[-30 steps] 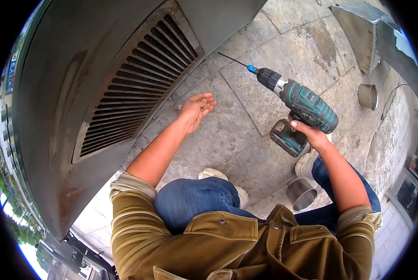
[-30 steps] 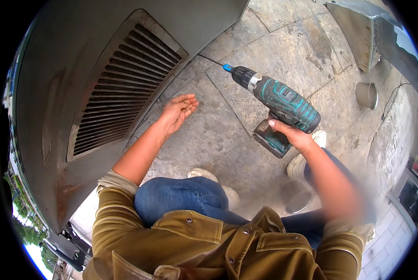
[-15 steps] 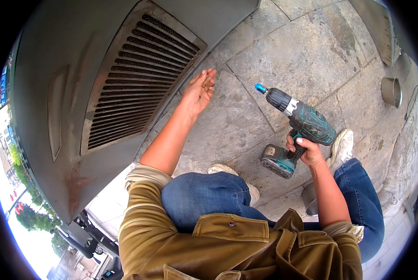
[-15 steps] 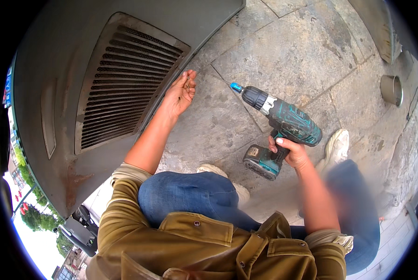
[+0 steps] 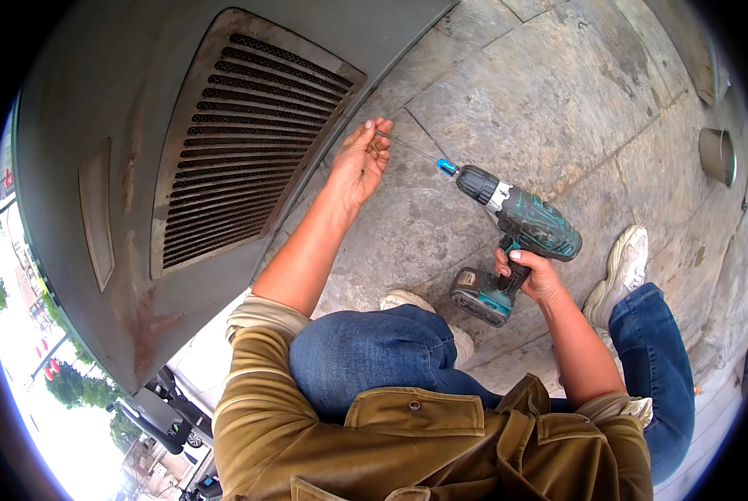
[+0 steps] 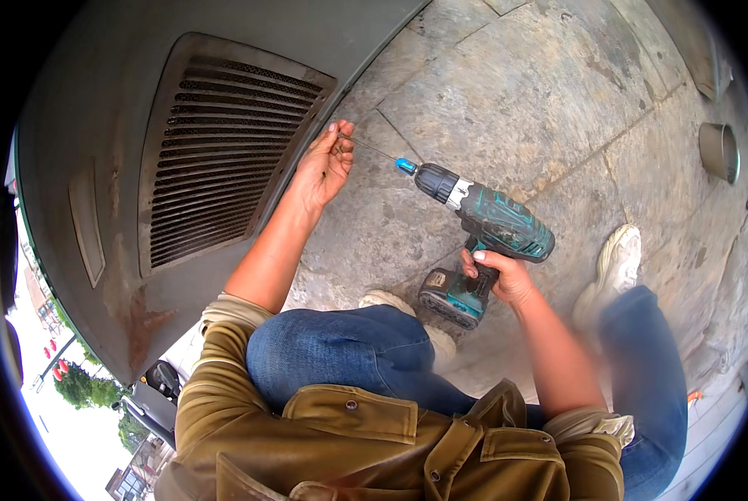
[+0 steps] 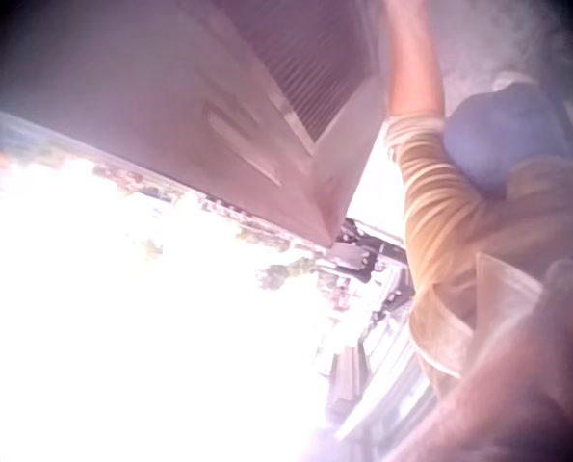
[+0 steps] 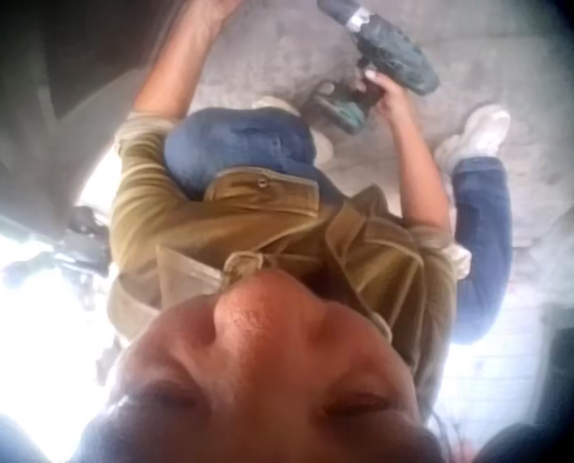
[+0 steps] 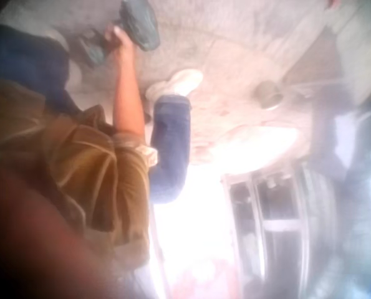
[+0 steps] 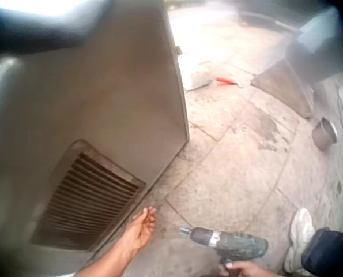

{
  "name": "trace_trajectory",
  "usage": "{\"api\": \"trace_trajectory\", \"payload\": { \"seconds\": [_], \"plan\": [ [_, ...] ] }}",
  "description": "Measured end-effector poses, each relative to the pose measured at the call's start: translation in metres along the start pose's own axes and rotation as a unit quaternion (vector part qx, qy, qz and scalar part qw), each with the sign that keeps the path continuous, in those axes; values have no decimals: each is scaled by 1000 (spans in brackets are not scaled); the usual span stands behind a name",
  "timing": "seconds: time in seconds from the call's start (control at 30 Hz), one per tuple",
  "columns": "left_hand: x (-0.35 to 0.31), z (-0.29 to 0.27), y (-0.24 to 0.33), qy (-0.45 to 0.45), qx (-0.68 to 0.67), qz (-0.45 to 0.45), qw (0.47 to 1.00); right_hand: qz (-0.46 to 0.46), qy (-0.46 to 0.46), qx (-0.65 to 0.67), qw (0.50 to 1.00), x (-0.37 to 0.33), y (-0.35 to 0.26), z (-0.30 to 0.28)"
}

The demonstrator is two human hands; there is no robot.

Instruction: The person assembles a kitchen appliance, likely a range hood, on a tiled floor. They use a cordless drill to secure screws into the metal casing and attach a filter grille to the front of the unit.

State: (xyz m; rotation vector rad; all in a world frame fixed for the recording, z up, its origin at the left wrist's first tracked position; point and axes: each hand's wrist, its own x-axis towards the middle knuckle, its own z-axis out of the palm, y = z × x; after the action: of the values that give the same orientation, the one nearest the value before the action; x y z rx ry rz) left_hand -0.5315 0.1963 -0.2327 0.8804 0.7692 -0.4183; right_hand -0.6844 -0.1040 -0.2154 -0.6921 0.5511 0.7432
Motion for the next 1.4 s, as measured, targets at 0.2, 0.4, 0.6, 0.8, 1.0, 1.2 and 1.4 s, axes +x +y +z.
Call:
{"api": "trace_trajectory", "payload": {
  "seconds": [0.2,0.4,0.6,0.8,1.0,1.2,1.4],
  "plan": [
    [-4,2,1,33,91,69,993,10,2,-13,1000,5,0,3],
    [15,5,1,60,117,63,989,22,38,72,996,23,22,19],
    [39,8,0,2,7,67,998,24,6,157,987,60,36,37],
    [49,-1,2,20,48,63,997,32,14,163,986,70,41,38],
    [48,-20,-5,85,-30,12,996,24,10,151,988,43,25,10],
    [37,-23,-13,3,30,-8,1000,17,7,111,994,22,14,-7],
    [35,-18,-10,-15,50,-4,999,39,6,105,994,15,16,-11]
  ]
}}
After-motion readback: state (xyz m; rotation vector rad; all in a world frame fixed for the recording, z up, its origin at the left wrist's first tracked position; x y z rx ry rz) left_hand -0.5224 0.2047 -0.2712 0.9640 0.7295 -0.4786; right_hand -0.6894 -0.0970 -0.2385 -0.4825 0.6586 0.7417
